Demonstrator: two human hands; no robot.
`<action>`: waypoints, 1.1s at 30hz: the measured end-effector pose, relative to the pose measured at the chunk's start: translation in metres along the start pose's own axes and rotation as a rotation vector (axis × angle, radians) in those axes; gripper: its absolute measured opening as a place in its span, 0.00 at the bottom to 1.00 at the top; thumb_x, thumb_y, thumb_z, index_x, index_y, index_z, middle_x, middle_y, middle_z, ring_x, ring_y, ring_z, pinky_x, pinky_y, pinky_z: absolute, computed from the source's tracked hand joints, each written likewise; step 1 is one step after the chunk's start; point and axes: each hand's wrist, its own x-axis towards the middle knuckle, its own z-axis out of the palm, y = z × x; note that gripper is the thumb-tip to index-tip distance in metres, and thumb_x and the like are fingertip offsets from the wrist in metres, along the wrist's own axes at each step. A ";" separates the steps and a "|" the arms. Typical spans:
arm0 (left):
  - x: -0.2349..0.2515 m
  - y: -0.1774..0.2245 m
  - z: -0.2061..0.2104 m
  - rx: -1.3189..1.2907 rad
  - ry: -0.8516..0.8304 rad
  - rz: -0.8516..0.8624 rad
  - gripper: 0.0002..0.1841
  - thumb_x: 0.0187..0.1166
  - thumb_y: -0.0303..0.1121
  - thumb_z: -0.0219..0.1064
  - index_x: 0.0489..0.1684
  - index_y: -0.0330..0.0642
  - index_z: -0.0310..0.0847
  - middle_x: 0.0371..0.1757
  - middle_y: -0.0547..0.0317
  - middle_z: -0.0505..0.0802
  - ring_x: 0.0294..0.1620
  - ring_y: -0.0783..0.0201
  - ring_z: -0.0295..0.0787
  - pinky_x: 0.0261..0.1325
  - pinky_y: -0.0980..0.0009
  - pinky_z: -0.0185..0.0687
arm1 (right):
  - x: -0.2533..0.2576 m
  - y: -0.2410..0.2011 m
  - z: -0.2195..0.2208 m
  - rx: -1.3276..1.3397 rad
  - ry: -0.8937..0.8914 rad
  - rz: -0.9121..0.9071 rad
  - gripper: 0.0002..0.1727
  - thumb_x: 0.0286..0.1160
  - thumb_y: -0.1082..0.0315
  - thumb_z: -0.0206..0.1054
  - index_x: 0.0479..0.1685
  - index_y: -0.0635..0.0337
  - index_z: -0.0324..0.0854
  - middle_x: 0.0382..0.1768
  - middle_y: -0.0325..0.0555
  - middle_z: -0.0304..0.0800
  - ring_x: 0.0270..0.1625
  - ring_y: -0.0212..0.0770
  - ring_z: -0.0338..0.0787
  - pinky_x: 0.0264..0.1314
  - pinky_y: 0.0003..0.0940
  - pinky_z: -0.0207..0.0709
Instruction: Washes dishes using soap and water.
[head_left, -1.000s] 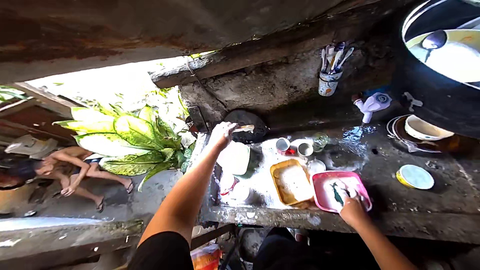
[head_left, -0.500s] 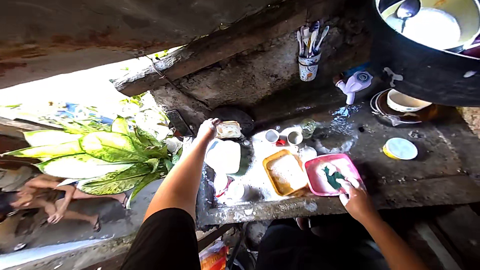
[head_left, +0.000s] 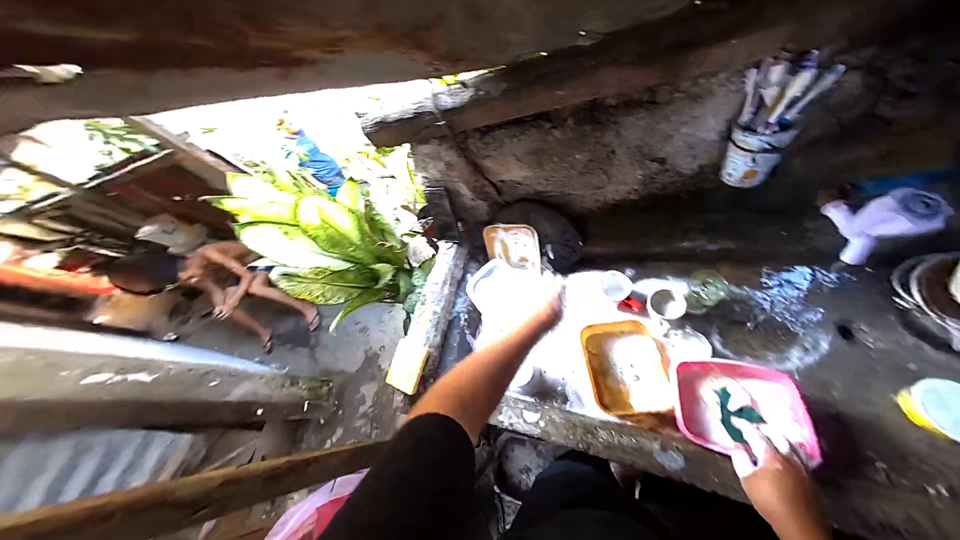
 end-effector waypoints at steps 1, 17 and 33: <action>-0.006 0.010 0.029 -0.054 -0.126 0.091 0.28 0.81 0.38 0.66 0.80 0.38 0.74 0.80 0.38 0.79 0.79 0.39 0.75 0.77 0.40 0.70 | 0.001 -0.001 0.000 -0.001 -0.032 0.025 0.22 0.76 0.74 0.67 0.70 0.67 0.84 0.70 0.73 0.83 0.78 0.73 0.77 0.84 0.68 0.63; -0.047 0.010 0.080 -1.020 -0.377 -0.515 0.26 0.80 0.27 0.63 0.79 0.35 0.64 0.56 0.36 0.89 0.46 0.49 0.92 0.45 0.52 0.91 | -0.001 0.011 0.014 -0.110 -0.022 -0.024 0.15 0.77 0.71 0.66 0.60 0.57 0.91 0.65 0.57 0.90 0.77 0.62 0.81 0.84 0.64 0.66; -0.037 0.059 0.013 -1.519 -0.044 -0.488 0.20 0.91 0.27 0.46 0.80 0.34 0.56 0.48 0.32 0.91 0.34 0.45 0.96 0.35 0.54 0.95 | 0.000 0.007 0.006 -0.156 -0.160 0.052 0.19 0.82 0.64 0.58 0.66 0.53 0.88 0.65 0.50 0.90 0.75 0.52 0.83 0.86 0.54 0.64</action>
